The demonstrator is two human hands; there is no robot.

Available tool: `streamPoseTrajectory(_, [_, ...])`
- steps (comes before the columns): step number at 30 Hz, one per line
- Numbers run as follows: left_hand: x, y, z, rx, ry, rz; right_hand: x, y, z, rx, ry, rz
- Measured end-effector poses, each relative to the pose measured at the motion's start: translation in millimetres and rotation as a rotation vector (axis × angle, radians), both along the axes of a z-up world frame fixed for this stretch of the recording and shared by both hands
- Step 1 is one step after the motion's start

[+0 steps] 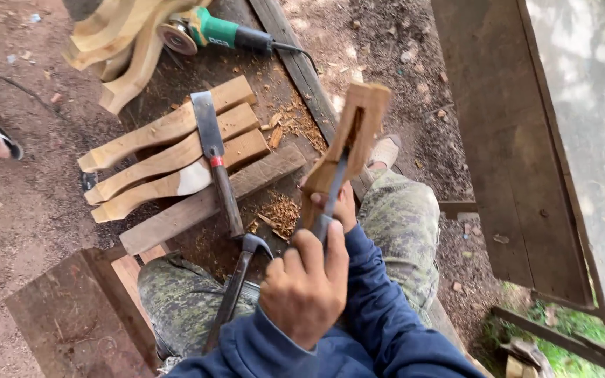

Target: Carving a mortise into a wooden furniture leg using a chisel and hammer.

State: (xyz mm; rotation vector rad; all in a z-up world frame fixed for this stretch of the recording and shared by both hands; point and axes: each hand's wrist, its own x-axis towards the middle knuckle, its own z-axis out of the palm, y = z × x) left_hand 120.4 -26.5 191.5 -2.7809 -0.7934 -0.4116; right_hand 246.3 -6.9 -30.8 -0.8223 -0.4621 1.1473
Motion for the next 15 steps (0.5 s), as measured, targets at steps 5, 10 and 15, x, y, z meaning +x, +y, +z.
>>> streamPoseTrajectory(5, [-6,-7,-15,0.082,-0.039,0.067,-3,1,-37,0.014,-0.146,0.033])
streamPoseTrajectory(10, [-5,-1,-48,0.072,-0.058,0.055,-24,-16,-31,-0.074,0.02,-0.069])
streamPoseTrajectory(15, [-15,3,-66,-0.273,-0.143,0.108,-6,-2,-33,-0.061,0.018,-0.085])
